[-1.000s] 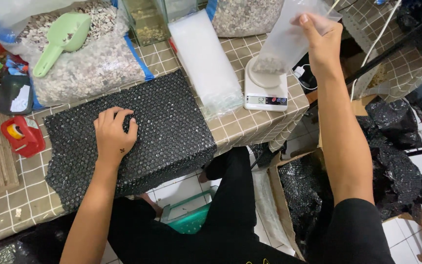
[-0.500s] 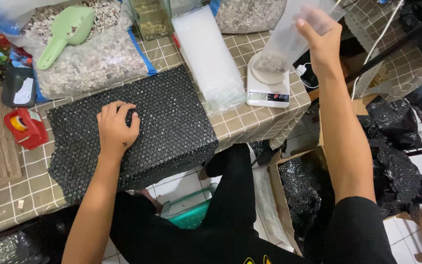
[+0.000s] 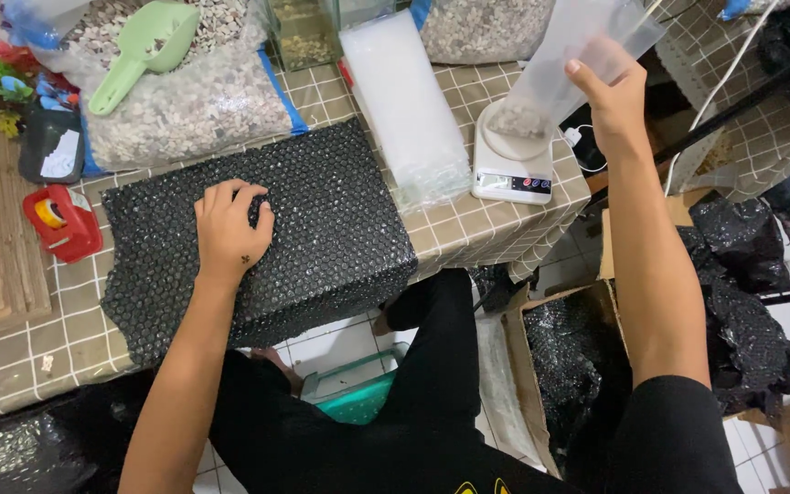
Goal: Filling small plastic bags with aquarium gravel using a scoop and weighing them on a digital scale.
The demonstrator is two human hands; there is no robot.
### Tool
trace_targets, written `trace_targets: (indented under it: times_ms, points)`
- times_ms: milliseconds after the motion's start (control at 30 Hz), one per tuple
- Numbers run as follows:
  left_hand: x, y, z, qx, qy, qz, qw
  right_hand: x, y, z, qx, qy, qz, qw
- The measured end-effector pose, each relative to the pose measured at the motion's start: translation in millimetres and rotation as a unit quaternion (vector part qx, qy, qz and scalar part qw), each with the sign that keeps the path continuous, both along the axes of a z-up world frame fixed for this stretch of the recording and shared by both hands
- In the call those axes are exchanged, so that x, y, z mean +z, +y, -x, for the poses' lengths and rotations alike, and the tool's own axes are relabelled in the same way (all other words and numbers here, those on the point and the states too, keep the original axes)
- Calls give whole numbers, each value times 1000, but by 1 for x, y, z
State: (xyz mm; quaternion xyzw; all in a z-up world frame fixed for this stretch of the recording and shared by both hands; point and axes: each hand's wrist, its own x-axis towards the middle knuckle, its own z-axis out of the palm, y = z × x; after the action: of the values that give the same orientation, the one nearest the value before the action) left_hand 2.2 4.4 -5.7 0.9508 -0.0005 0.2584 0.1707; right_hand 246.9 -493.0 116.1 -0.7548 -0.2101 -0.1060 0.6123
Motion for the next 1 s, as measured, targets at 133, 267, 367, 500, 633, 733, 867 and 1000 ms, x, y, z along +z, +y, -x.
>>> trace_targets:
  times_ms: [133, 267, 367, 500, 633, 733, 867, 1000]
  points:
    - [-2, 1, 1, -2, 6, 1, 1000, -13, -4, -5, 19, 15, -11, 1000]
    - [-2, 3, -2, -7, -2, -2, 1000, -19, -5, -12, 32, 31, -29, 999]
    - [-8, 5, -3, -4, 15, -10, 1000, -5, -1, 4, 20, 10, 21, 1000]
    - [-8, 6, -6, -5, 2, -20, 1000, -9, -5, -3, 7, 17, 21, 1000]
    - [-3, 4, -5, -8, 32, -44, 998, -21, -11, -13, -19, 16, 43, 999]
    - [15, 2, -6, -11, 100, -41, 994, -7, -7, -9, -38, -24, 81, 996]
    - [45, -11, -3, -17, 65, -66, 996, 41, 20, 27, 18, -78, 120, 990]
    - [107, -66, 4, -79, 118, 13, 990, 92, 51, 73, 61, -161, 156, 973]
